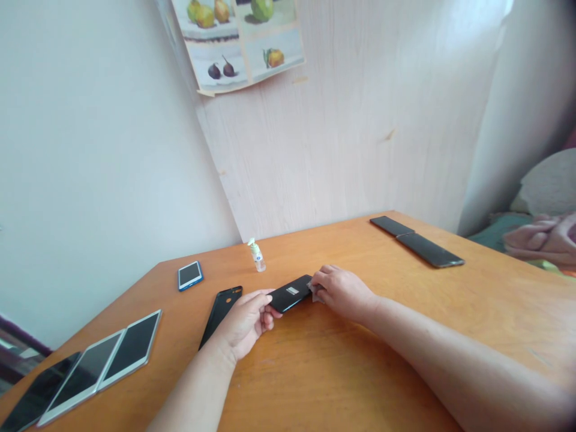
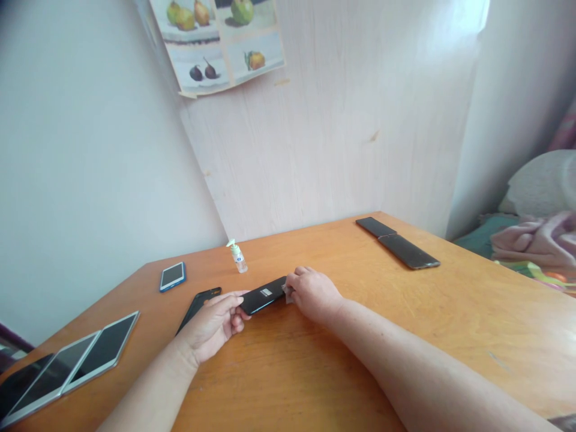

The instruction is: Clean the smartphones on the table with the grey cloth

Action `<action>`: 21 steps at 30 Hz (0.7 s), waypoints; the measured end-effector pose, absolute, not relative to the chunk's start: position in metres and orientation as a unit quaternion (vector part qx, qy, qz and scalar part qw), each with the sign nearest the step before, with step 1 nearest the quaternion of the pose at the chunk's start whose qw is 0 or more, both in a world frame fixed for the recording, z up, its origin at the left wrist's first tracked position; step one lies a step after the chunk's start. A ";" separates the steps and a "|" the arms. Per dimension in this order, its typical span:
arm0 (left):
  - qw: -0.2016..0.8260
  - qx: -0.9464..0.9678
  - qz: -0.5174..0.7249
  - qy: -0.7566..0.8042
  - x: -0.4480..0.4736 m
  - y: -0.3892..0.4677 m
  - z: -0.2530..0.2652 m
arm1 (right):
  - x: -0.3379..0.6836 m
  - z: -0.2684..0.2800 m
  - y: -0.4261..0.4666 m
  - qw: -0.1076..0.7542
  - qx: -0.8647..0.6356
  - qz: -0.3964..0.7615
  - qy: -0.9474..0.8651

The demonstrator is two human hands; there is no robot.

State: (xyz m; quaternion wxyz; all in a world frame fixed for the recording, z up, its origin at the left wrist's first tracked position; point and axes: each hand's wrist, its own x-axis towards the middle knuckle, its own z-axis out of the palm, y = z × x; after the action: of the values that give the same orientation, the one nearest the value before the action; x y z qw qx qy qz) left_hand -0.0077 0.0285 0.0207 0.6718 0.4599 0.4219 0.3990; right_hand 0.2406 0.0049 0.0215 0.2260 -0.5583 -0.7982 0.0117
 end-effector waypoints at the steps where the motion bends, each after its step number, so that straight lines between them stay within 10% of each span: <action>1: 0.677 0.450 0.399 0.424 -0.008 0.029 0.021 | 0.241 0.022 0.005 0.228 -0.552 0.009 -0.802; 12: 0.691 0.457 0.369 0.422 -0.007 0.026 0.026 | 0.247 0.037 -0.002 0.288 -0.493 0.009 -0.821; 21: 0.484 0.639 0.411 0.435 0.003 0.017 0.028 | 0.260 0.040 0.001 0.329 -0.471 0.054 -0.817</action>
State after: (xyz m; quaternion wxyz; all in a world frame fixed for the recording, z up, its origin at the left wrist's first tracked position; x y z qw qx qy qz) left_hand 0.0027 0.0175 0.0276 0.4836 0.6387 0.4351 0.4108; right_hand 0.2599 0.0009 0.0397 0.3288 -0.4713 -0.8166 0.0544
